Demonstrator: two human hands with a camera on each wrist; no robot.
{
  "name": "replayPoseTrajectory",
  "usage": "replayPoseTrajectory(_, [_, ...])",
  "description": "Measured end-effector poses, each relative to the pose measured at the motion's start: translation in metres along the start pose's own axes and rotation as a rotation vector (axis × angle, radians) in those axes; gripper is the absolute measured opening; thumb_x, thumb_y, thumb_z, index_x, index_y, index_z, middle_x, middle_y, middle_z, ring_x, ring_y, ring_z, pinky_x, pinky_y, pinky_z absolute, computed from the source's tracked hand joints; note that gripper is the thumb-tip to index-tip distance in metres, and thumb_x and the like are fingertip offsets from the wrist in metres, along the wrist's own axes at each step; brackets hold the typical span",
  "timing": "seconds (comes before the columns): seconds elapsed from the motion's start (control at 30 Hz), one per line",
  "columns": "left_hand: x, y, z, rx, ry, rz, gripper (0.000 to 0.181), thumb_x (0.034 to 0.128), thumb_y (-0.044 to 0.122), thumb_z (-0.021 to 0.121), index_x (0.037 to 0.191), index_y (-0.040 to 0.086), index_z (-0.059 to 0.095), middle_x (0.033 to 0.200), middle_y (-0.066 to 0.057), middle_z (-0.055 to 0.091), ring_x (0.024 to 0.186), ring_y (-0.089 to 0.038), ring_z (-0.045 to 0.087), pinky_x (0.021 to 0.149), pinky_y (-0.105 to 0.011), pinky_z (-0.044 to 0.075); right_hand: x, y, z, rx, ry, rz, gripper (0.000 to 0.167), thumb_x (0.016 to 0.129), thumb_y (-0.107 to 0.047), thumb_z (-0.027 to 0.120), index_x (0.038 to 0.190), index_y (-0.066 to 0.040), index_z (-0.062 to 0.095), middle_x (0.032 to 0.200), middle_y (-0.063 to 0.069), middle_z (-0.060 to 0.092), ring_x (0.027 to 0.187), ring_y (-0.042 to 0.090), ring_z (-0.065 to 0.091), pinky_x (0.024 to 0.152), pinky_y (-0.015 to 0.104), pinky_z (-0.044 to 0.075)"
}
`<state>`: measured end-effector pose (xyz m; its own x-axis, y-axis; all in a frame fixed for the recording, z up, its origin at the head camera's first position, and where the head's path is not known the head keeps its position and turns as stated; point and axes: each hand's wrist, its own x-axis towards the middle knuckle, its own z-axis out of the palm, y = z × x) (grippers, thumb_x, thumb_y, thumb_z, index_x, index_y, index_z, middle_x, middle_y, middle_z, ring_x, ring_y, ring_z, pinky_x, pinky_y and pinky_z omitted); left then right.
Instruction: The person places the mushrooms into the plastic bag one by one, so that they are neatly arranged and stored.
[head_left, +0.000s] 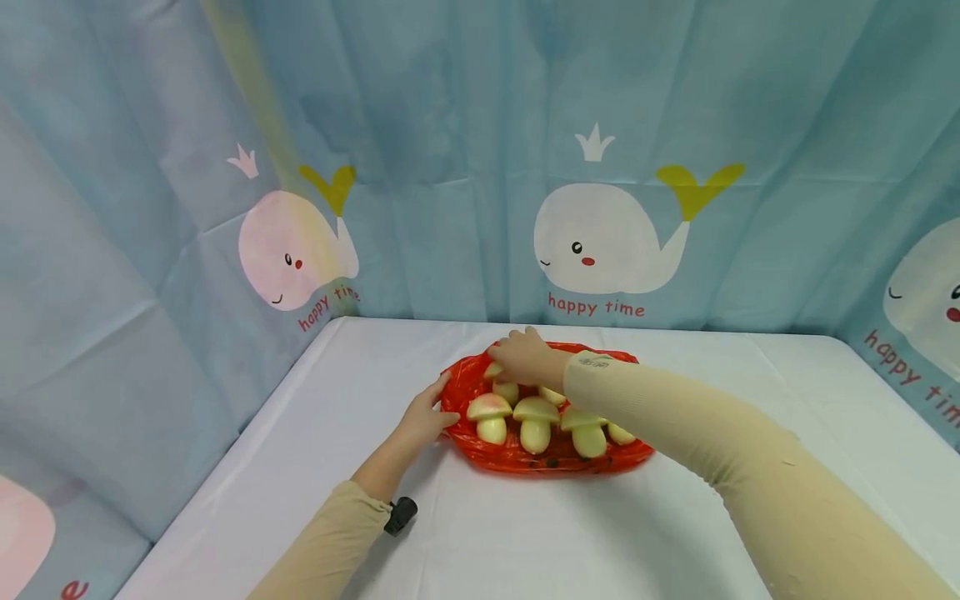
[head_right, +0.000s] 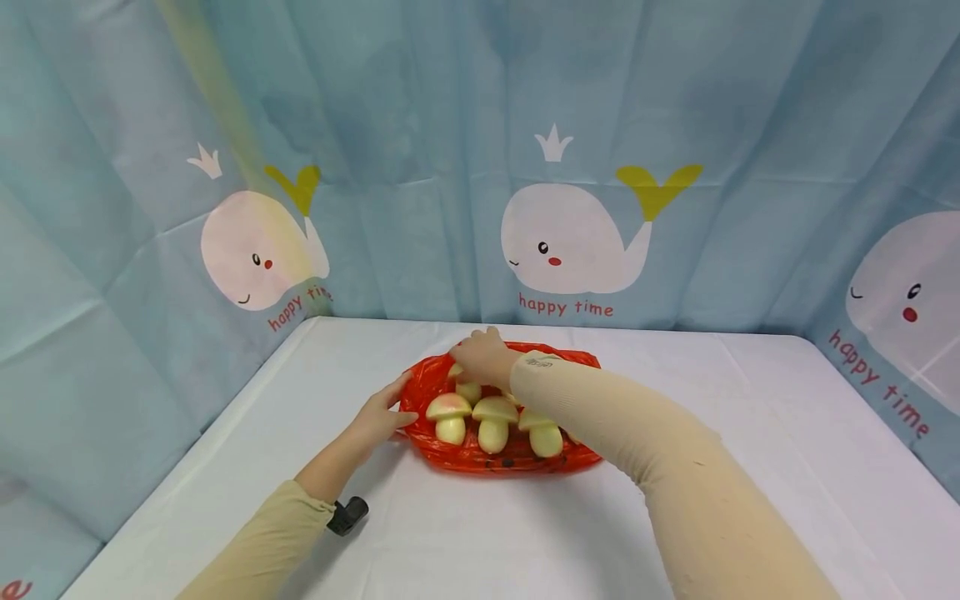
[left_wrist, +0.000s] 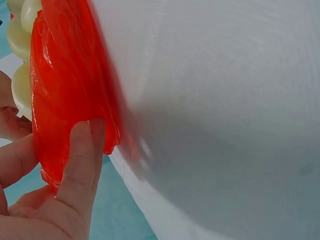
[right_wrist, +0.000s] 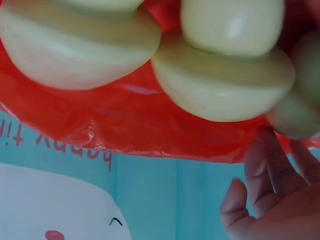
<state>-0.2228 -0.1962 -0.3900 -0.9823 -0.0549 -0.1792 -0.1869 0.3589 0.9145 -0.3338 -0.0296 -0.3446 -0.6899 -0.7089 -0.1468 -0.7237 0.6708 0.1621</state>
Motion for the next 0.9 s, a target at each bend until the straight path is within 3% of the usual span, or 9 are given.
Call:
replayPoseTrajectory(0.2, [0.000, -0.001, 0.001, -0.001, 0.009, -0.008, 0.071, 0.0925, -0.004, 0.056, 0.155, 0.014, 0.027, 0.154, -0.025, 0.026, 0.090, -0.028, 0.060, 0.065, -0.030, 0.054, -0.014, 0.017, -0.005, 0.071, -0.004, -0.045, 0.038, 0.091, -0.036, 0.067, 0.121, -0.014, 0.063, 0.108, 0.006, 0.065, 0.100, 0.026, 0.057, 0.087, 0.043, 0.047])
replayPoseTrajectory(0.37, [-0.001, -0.001, 0.001, -0.008, 0.008, -0.002, 0.071, 0.0922, -0.006, 0.055, 0.155, 0.012, 0.027, 0.154, -0.026, 0.026, 0.081, -0.024, 0.060, 0.066, -0.033, 0.055, -0.031, 0.038, -0.006, 0.142, -0.075, -0.034, 0.036, 0.086, -0.031, 0.073, 0.116, -0.013, 0.066, 0.107, 0.004, 0.065, 0.098, 0.024, 0.057, 0.089, 0.043, 0.047])
replayPoseTrajectory(0.5, [-0.002, 0.000, -0.001, -0.001, 0.005, -0.004, 0.071, 0.0922, -0.006, 0.055, 0.155, 0.012, 0.026, 0.154, -0.026, 0.025, 0.080, -0.025, 0.061, 0.068, -0.034, 0.055, -0.041, 0.046, -0.002, 0.118, -0.079, -0.001, 0.032, 0.086, -0.032, 0.074, 0.112, -0.014, 0.068, 0.105, 0.003, 0.067, 0.096, 0.024, 0.056, 0.086, 0.046, 0.045])
replayPoseTrajectory(0.63, [-0.002, 0.001, -0.001, 0.008, 0.003, -0.009, 0.071, 0.0925, -0.006, 0.055, 0.155, 0.012, 0.026, 0.154, -0.026, 0.024, 0.089, -0.026, 0.060, 0.068, -0.035, 0.055, -0.045, 0.045, 0.001, 0.072, -0.038, 0.023, 0.019, 0.088, -0.030, 0.071, 0.097, -0.014, 0.068, 0.091, 0.002, 0.066, 0.088, 0.025, 0.056, 0.080, 0.046, 0.042])
replayPoseTrajectory(0.73, [-0.002, 0.002, -0.001, 0.006, 0.000, -0.012, 0.071, 0.0926, -0.006, 0.054, 0.155, 0.012, 0.025, 0.155, -0.026, 0.024, 0.084, -0.024, 0.060, 0.068, -0.035, 0.055, -0.046, 0.042, 0.002, 0.034, -0.035, 0.059, 0.018, 0.089, -0.031, 0.069, 0.093, -0.013, 0.066, 0.087, 0.003, 0.065, 0.089, 0.027, 0.056, 0.083, 0.049, 0.041])
replayPoseTrajectory(0.9, [-0.002, 0.002, 0.001, 0.000, 0.000, -0.015, 0.071, 0.0926, -0.006, 0.054, 0.155, 0.012, 0.025, 0.154, -0.028, 0.023, 0.066, -0.018, 0.057, 0.067, -0.035, 0.055, -0.046, 0.040, 0.003, -0.001, -0.045, 0.114, 0.022, 0.090, -0.034, 0.067, 0.098, -0.013, 0.067, 0.091, 0.004, 0.065, 0.096, 0.029, 0.056, 0.087, 0.052, 0.040])
